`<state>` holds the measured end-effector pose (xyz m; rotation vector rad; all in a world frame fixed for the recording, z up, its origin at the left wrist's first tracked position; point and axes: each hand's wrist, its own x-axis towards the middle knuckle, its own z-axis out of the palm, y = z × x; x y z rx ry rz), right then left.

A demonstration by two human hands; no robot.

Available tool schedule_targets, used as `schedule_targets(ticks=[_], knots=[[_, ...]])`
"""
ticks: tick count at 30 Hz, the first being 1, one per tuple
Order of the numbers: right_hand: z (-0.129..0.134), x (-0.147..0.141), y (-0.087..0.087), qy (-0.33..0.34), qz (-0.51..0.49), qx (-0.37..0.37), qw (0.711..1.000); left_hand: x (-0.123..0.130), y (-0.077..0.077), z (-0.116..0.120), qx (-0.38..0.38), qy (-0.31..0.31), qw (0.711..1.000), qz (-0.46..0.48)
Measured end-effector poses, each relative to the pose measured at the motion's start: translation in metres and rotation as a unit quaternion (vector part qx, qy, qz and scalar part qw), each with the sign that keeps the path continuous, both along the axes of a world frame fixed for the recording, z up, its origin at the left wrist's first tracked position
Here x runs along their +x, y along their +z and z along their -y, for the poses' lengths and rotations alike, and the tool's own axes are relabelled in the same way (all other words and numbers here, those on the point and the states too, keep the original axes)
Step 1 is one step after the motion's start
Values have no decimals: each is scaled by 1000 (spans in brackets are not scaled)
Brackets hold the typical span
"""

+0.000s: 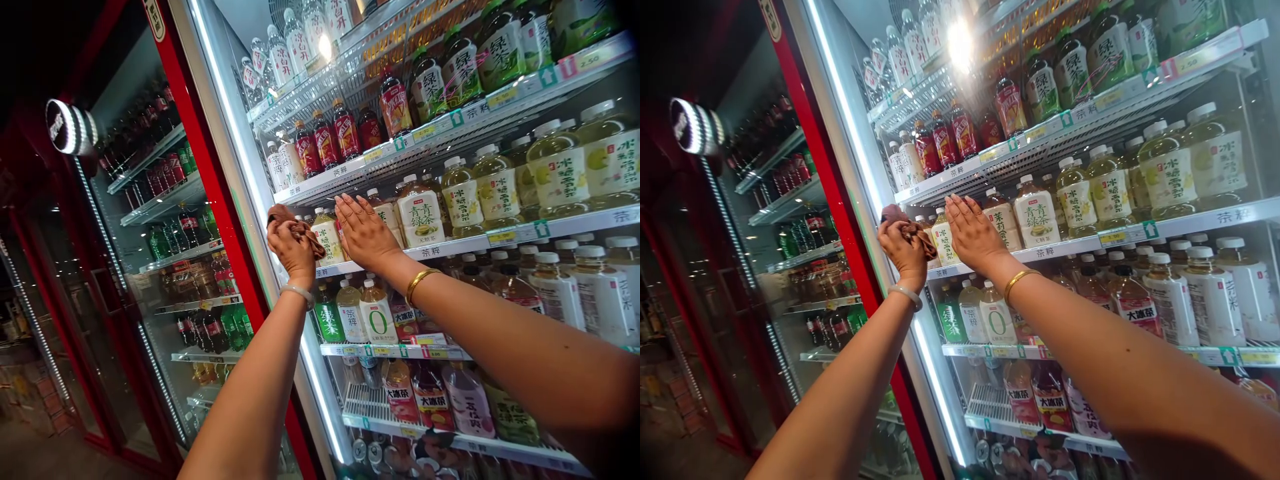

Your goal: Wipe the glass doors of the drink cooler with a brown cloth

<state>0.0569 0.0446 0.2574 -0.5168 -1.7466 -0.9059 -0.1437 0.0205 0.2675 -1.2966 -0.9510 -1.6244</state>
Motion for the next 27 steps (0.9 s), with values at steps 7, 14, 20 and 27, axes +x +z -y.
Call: schedule_targets(ticks=[7, 14, 20, 27], knots=[[3, 1, -1, -1, -1, -10, 1000, -40, 8, 17, -85, -14, 990, -109], [4, -1, 0, -20, 1, -1, 1000, -6, -1, 9, -60, -14, 993, -100], [4, 2, -1, -30, 0, 19, 999, 23, 18, 7, -70, 0, 987, -142], [5, -3, 58, -58, 54, 18, 997, 14, 65, 7, -58, 12, 995, -80]])
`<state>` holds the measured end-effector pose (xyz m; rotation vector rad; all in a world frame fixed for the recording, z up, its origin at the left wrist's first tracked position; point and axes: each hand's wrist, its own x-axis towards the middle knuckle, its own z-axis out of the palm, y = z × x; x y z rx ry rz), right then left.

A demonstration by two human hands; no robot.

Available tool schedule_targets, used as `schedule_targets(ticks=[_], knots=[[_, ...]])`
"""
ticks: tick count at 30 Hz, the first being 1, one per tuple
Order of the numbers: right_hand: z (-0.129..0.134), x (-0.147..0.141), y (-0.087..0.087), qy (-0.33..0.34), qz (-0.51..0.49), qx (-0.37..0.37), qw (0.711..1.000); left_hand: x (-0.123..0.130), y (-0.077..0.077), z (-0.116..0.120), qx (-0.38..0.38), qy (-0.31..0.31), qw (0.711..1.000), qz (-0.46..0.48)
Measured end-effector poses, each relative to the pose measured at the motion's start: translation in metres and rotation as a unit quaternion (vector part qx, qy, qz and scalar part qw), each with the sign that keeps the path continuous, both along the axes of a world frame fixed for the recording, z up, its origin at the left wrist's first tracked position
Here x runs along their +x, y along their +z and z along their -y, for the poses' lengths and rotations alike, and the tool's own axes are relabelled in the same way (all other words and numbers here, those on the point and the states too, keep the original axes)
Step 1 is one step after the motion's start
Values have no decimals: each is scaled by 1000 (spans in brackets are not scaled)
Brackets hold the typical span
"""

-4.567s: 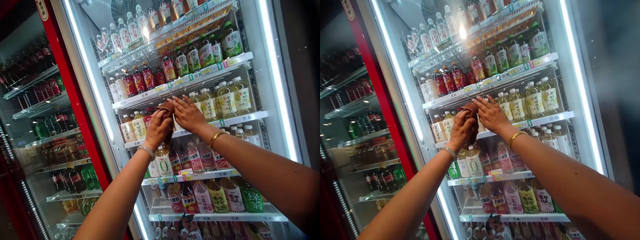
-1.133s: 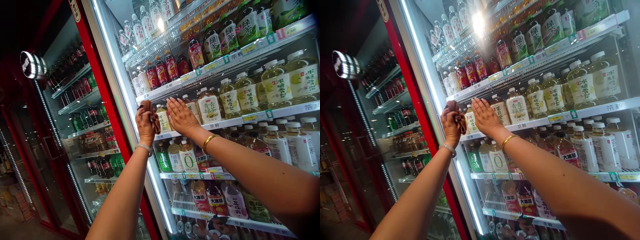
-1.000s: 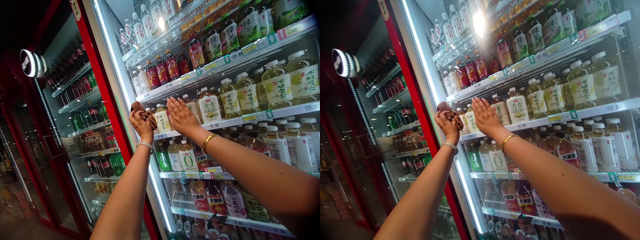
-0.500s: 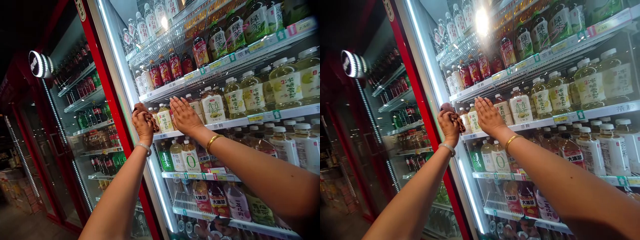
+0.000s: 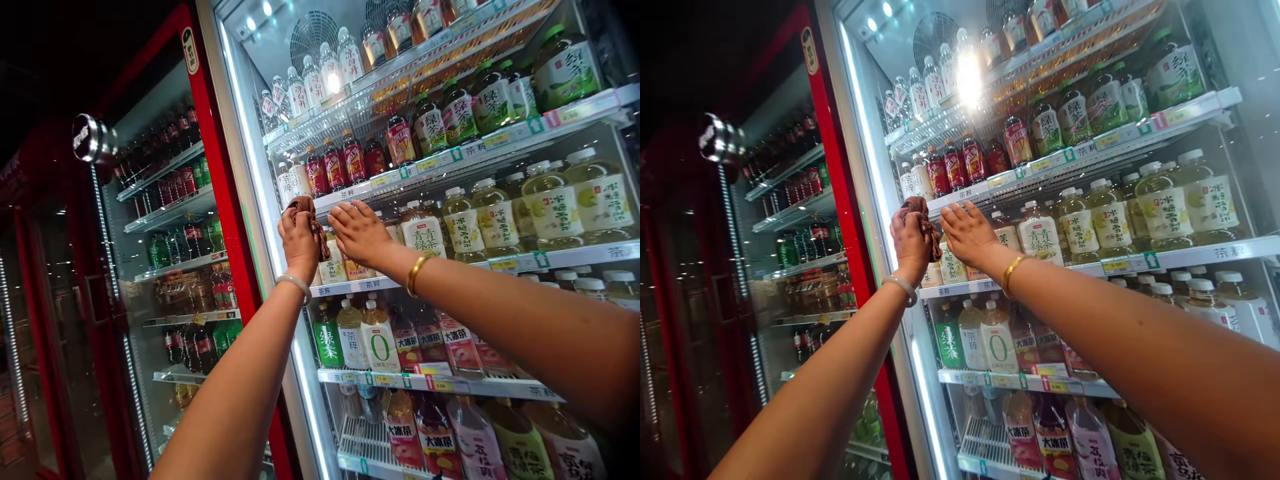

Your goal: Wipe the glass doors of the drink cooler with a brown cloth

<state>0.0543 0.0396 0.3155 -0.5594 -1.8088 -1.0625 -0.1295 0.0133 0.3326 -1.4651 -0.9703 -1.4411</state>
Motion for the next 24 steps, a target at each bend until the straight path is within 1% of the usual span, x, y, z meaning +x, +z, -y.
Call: schedule_targets(ticks=[2, 4, 5, 8, 9, 10, 13, 15, 16, 18, 21, 23, 24], knots=[[-1, -3, 18, -4, 13, 0, 1000, -1, 1, 0, -11, -18, 997, -68], [-4, -4, 28, -3, 25, 8, 1000, -8, 5, 0, -20, -32, 994, -104], [-6, -4, 30, -1, 29, 13, 1000, -13, 9, 1, -16, -33, 995, -90], [-12, -4, 28, 16, 16, 30, 999, -23, 22, 2, 10, -12, 1000, 17], [-14, -5, 28, 25, 0, 31, 999, -21, 24, 1, 16, -6, 999, 35], [-15, -5, 28, 33, -17, 31, 999, -17, 25, 0, 18, -5, 999, 33], [-13, -7, 30, 43, -43, 16, 998, 3, 19, -3, 6, -33, 998, -51], [-8, -4, 33, 28, -36, -4, 999, 13, 17, -5, -3, -52, 994, -99], [-5, -2, 36, 17, -28, -12, 999, 14, 18, -5, -7, -57, 993, -108], [-1, 8, 40, -1, -3, -18, 1000, 13, 25, -4, -11, -57, 995, -80], [0, 33, 49, -2, 40, -8, 999, 16, 39, -5, 5, -47, 998, 33], [-2, 51, 53, 8, 52, 1, 999, 32, 43, -8, 19, -45, 996, 72], [-4, 60, 55, 13, 52, 4, 999, 44, 42, -11, 21, -49, 997, 62]])
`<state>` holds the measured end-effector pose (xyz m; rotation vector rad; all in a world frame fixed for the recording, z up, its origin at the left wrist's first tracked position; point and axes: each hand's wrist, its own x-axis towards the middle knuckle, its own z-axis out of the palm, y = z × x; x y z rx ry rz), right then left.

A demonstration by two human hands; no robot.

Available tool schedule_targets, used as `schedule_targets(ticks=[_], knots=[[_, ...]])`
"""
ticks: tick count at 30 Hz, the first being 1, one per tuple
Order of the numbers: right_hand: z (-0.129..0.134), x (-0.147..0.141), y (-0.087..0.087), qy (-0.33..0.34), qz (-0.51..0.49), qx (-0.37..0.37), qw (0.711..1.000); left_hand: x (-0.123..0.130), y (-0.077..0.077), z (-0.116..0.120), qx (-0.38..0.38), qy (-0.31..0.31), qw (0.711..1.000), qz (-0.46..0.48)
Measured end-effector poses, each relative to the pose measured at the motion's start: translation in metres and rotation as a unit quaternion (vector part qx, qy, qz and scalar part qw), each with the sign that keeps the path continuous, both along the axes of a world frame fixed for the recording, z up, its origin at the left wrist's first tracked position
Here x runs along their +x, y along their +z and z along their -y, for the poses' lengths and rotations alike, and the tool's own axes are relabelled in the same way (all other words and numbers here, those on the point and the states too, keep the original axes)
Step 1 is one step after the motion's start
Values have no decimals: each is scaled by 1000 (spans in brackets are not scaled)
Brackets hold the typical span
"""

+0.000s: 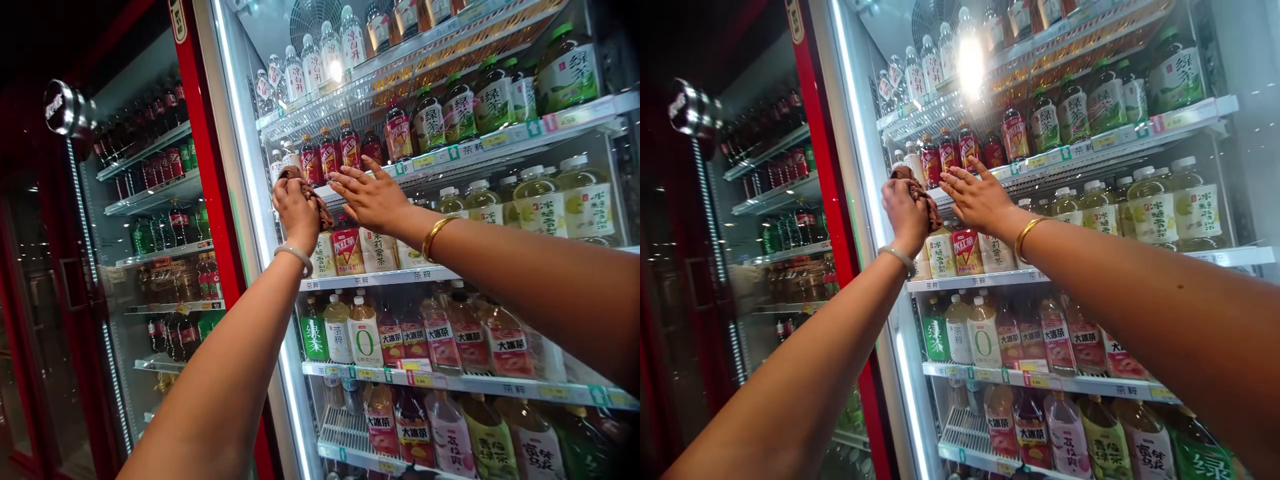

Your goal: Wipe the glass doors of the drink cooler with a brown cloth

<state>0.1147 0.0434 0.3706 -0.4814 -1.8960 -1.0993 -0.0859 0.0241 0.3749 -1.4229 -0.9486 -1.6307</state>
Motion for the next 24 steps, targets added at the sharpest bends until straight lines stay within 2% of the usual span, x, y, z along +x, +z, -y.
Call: schedule_targets(ticks=[3, 6, 8, 12, 14, 16, 19, 21, 24], knots=[[-4, 23, 2, 7, 0, 12, 1000, 34, -8, -7, 9, -23, 996, -86], [-6, 35, 1, -7, 5, 25, 1000, 43, -9, -9, 18, -38, 988, -148], [-7, 38, -1, -12, 5, 28, 1000, 37, -2, -6, 18, -37, 990, -138], [-8, 36, -3, -7, -1, 34, 999, 38, 9, -3, 26, 0, 1000, -11], [-6, 35, -4, -10, -3, 39, 999, 50, 3, -4, 29, 14, 999, -11], [-5, 35, -4, -18, -7, 46, 999, 61, -10, -4, 38, 9, 997, -69], [-2, 36, -5, -27, -10, 58, 998, 59, -26, -4, 42, -9, 988, -152], [-2, 36, -5, -25, -9, 58, 998, 49, -27, -2, 38, -14, 988, -146], [-2, 35, -5, -17, -13, 47, 999, 44, -14, -2, 43, -23, 998, -48]])
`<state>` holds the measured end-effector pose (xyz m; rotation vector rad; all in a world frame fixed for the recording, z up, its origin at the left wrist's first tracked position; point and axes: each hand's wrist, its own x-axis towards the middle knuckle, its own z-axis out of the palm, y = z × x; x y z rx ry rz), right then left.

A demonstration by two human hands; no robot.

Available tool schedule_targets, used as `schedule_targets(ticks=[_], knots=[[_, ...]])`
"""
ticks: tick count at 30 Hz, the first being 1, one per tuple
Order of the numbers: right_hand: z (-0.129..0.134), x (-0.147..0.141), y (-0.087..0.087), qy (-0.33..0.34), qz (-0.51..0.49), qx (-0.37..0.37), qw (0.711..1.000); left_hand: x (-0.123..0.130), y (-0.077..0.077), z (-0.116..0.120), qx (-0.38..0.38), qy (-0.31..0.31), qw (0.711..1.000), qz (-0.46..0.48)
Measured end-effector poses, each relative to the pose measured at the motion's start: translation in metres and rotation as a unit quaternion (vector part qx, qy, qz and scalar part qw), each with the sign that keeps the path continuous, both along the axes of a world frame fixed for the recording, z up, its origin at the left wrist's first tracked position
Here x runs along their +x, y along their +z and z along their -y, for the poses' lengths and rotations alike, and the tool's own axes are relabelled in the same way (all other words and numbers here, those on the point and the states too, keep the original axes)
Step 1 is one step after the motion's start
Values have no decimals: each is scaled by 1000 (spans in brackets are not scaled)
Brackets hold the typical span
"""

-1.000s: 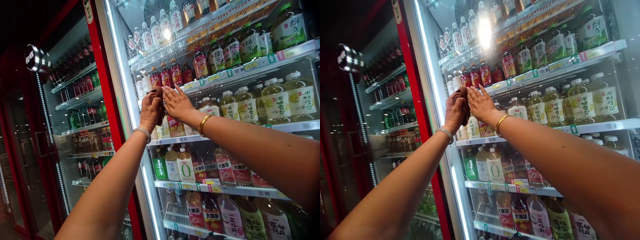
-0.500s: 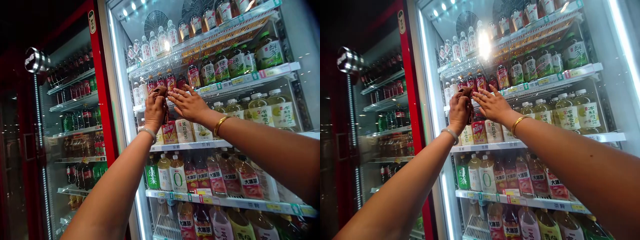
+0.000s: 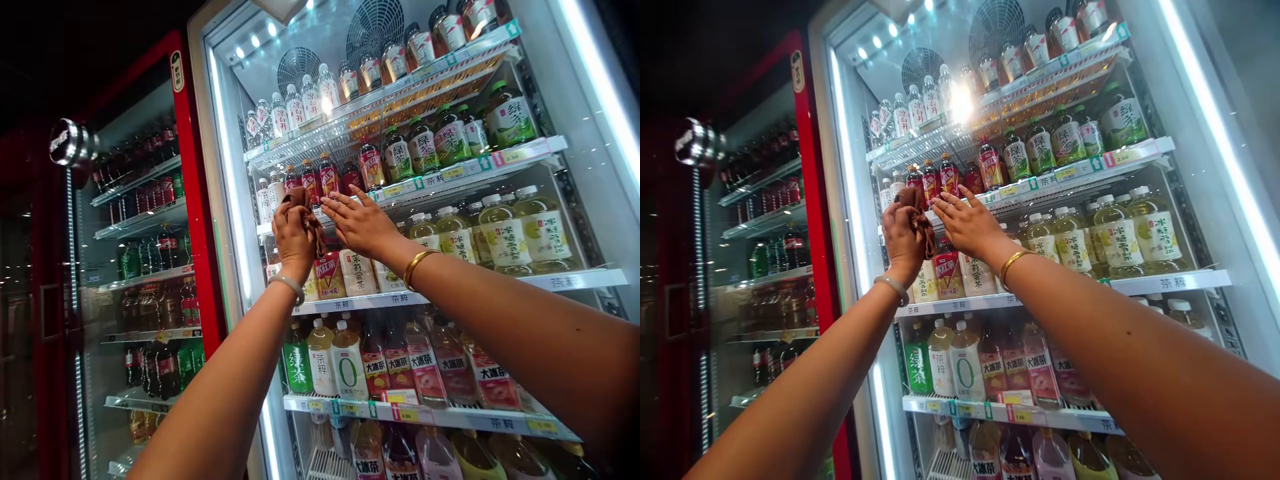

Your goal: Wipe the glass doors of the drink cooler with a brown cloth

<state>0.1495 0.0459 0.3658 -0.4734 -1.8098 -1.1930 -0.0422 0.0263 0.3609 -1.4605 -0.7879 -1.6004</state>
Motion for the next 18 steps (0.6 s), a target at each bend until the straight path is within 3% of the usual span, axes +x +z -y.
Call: schedule_targets(ticks=[4, 8, 11, 16, 18], knots=[[0, 1, 3, 65, -38, -13, 997, 28, 14, -4, -4, -26, 997, 77], [0, 9, 6, 162, -9, -1, 987, 63, 15, -5, -38, -180, 982, 33], [-2, 12, 7, 167, -26, -11, 985, 72, 15, -3, -56, -246, 967, -26], [4, 5, 9, 95, -47, -19, 994, 60, 29, -8, 44, -164, 985, 31], [10, 8, 17, 66, -42, -16, 997, 59, 37, -14, 47, -116, 990, 72]])
